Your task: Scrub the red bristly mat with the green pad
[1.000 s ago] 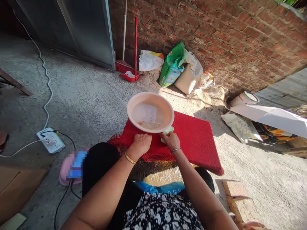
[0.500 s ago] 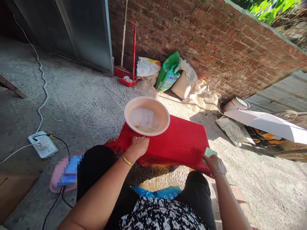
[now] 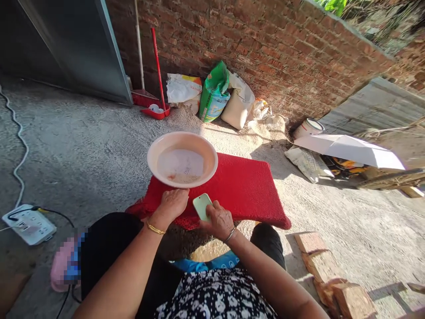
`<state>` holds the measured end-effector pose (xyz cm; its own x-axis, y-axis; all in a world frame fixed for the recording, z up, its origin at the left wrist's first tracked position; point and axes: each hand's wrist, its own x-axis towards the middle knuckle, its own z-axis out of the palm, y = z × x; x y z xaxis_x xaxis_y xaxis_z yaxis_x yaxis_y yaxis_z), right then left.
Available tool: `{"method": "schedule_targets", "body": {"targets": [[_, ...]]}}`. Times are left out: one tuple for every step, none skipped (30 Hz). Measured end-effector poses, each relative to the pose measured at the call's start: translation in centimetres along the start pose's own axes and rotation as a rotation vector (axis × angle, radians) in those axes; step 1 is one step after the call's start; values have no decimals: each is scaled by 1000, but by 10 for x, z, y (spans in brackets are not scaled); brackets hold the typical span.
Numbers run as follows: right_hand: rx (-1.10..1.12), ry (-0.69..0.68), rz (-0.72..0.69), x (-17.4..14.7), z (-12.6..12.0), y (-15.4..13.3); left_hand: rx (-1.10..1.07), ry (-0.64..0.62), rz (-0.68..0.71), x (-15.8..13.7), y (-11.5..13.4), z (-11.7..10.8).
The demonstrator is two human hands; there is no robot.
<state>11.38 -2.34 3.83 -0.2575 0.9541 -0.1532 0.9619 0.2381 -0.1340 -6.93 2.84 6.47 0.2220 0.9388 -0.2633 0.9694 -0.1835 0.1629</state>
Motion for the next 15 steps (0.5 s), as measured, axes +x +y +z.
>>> {"method": "schedule_targets", "body": {"targets": [[-1, 2, 62, -5, -2, 17, 1, -2, 2, 0, 1, 0], [-3, 0, 133, -11, -5, 38, -2, -9, 2, -1, 3, 0], [-10, -1, 213, -19, -8, 61, -7, -15, 3, -1, 5, 0], [-21, 2, 299, -27, -10, 86, -10, -18, 8, -1, 6, 0], [-34, 2, 389, -37, -13, 112, -11, -19, 15, 0, 8, 0], [-47, 5, 484, -48, -16, 140, -11, -17, 22, 0, 9, 0], [-54, 5, 575, -59, -20, 167, -11, -16, 27, 0, 11, 0], [-52, -15, 670, -71, -23, 193, -11, -15, 30, 0, 12, 1], [-49, -38, 760, -82, -27, 216, -12, -15, 32, 1, 13, 1], [-56, -42, 851, -91, -30, 236, -14, -15, 32, 1, 14, 1], [-61, -36, 926, -98, -33, 250, -15, -14, 35, 1, 15, 1], [-62, -11, 976, -102, -35, 259, -16, -10, 38, 1, 15, 2], [-55, 27, 997, -103, -35, 261, -17, -4, 41, 2, 16, 2], [-38, 68, 985, -99, -35, 257, -18, 5, 43, 3, 17, 3], [-10, 111, 933, -92, -33, 247, -18, 16, 50, 4, 18, 5]]}}
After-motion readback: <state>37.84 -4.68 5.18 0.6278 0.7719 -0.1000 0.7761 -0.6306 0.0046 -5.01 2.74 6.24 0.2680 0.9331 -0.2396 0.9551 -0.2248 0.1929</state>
